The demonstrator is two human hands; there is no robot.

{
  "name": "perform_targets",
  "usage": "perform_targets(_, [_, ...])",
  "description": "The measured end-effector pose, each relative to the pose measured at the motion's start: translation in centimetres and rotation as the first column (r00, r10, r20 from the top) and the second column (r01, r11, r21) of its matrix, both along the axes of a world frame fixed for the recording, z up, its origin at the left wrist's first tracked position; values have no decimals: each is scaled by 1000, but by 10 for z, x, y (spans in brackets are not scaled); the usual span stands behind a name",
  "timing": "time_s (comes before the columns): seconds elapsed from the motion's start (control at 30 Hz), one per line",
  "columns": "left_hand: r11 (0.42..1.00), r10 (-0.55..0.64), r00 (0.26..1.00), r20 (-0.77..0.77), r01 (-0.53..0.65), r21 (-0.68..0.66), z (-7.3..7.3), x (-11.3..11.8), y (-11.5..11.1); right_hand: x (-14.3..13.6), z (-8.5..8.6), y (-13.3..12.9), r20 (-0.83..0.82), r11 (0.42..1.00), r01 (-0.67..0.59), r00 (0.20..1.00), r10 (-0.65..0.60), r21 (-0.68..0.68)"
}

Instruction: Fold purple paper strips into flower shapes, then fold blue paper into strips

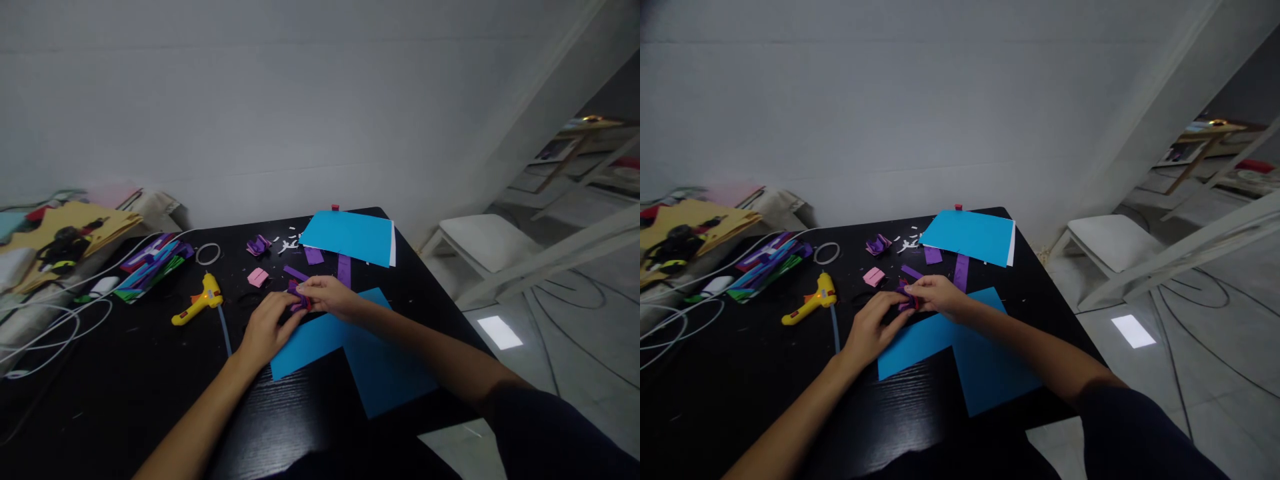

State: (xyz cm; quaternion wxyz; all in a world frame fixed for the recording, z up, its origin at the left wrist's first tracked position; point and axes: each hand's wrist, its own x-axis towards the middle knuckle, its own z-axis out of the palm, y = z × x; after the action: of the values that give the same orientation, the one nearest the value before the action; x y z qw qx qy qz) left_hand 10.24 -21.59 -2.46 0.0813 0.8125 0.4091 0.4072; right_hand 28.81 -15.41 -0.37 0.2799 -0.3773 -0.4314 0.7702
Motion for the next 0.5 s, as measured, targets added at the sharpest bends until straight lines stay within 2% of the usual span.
perform_targets(0.4, [1000, 10, 1000, 23, -10, 2, -1, -1, 1, 2, -1, 2, -33, 999, -42, 999, 43, 16])
perform_targets(0.5, [997, 73, 997, 36, -74, 26, -1, -3, 2, 2, -1, 2, -40, 1000, -16, 999, 16, 1])
